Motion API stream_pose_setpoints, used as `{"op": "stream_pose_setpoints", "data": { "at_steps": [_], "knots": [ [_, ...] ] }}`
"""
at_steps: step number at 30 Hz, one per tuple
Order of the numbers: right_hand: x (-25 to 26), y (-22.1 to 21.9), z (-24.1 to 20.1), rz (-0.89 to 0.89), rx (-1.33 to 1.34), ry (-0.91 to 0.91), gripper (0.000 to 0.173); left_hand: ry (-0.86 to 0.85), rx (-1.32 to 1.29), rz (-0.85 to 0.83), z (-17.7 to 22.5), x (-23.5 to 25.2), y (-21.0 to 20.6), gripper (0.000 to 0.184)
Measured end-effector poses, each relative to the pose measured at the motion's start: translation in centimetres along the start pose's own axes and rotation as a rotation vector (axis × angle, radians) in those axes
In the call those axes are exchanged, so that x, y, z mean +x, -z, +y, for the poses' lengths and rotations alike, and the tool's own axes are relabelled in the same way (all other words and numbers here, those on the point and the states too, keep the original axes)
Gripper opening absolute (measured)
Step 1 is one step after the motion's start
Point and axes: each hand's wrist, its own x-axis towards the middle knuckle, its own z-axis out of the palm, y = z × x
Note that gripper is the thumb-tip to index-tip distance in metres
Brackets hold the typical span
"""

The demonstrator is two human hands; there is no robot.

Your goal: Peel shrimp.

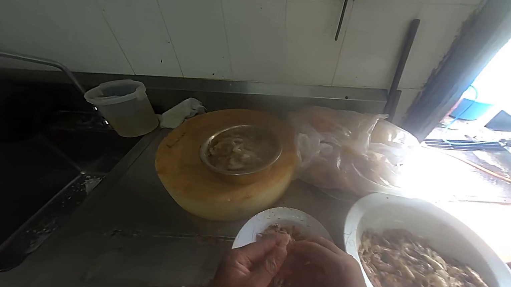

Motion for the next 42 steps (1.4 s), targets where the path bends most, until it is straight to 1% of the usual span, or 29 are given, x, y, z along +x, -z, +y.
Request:
{"op": "stream_pose_setpoints", "data": {
  "at_steps": [2, 4, 5, 7, 9, 11, 12, 13, 14, 16, 18, 19, 21, 24, 26, 27, 32, 34, 36, 39, 42],
  "knots": [
    [-0.1, 0.7, 0.2, -0.064, -0.049, 0.021, 0.013, -0.122, 0.224, -0.082, 0.1, 0.0, 0.9, 0.026],
    [-0.2, 1.0, 0.3, -0.084, -0.081, 0.066, 0.011, -0.199, 0.381, -0.093, 0.0, 0.1, 1.5, 0.019],
    [-0.2, 1.0, 0.3, -0.078, -0.090, 0.090, 0.012, -0.214, 0.405, -0.087, 0.1, 0.2, 1.7, 0.017],
    [-0.3, 1.1, 0.4, -0.033, -0.063, 0.133, 0.011, -0.162, 0.310, -0.062, 0.5, 0.4, 1.7, 0.017],
    [-0.4, 1.2, 0.6, 0.025, 0.005, 0.134, 0.009, -0.037, 0.081, -0.019, 0.7, 0.5, 1.5, 0.021],
    [-0.6, 1.1, 1.1, 0.076, 0.089, 0.071, 0.010, 0.070, -0.103, 0.045, 0.8, 0.4, 1.2, 0.023],
    [-0.8, 1.0, 1.1, 0.070, 0.150, 0.011, 0.013, 0.079, -0.134, 0.068, 0.7, 0.3, 1.1, 0.023],
    [-0.9, 1.0, 1.0, 0.032, 0.239, -0.066, 0.016, 0.047, -0.121, 0.081, 0.5, 0.2, 1.0, 0.022],
    [-1.0, 0.9, 0.7, -0.021, 0.353, -0.153, 0.021, -0.030, -0.058, 0.086, 0.2, 0.0, 0.9, 0.021],
    [-1.2, 0.6, 0.0, -0.069, 0.578, -0.273, 0.026, -0.256, 0.167, 0.095, -0.3, -0.3, 0.5, 0.018],
    [-1.2, 0.3, -0.3, -0.041, 0.698, -0.284, 0.024, -0.462, 0.367, 0.101, -0.8, -0.7, 0.0, 0.017],
    [-1.1, 0.3, -0.3, -0.027, 0.724, -0.272, 0.022, -0.533, 0.433, 0.100, -1.0, -0.8, -0.2, 0.017],
    [-1.0, 0.3, -0.3, -0.012, 0.761, -0.258, 0.018, -0.607, 0.520, 0.100, -1.0, -1.2, -0.4, 0.017],
    [-1.2, 0.3, -0.3, 0.009, 0.781, -0.260, 0.014, -0.639, 0.546, 0.087, -1.0, -1.5, -0.6, 0.016],
    [-1.3, 0.5, -0.3, 0.012, 0.783, -0.271, 0.012, -0.608, 0.495, 0.075, -0.9, -1.8, -0.9, 0.016],
    [-1.3, 0.6, -0.3, 0.012, 0.784, -0.272, 0.011, -0.559, 0.430, 0.065, -0.8, -2.0, -1.0, 0.016],
    [-1.1, 0.7, -0.1, -0.033, 0.800, -0.235, 0.006, -0.176, -0.023, -0.033, 0.0, -2.2, -0.7, 0.011],
    [-1.0, 0.7, -0.1, -0.038, 0.814, -0.238, 0.005, -0.053, -0.158, -0.077, 0.1, -2.2, -0.5, 0.013],
    [-1.0, 0.7, 0.0, -0.042, 0.833, -0.241, 0.005, 0.062, -0.296, -0.085, 0.4, -2.1, -0.4, 0.015],
    [-1.0, 0.6, 0.2, -0.004, 0.852, -0.263, 0.006, 0.158, -0.422, -0.096, 0.6, -2.1, -0.2, 0.017],
    [-0.8, 0.9, 0.5, 0.086, 0.889, -0.284, 0.008, 0.213, -0.473, -0.035, 0.9, -2.0, 0.0, 0.016]
  ]
}}
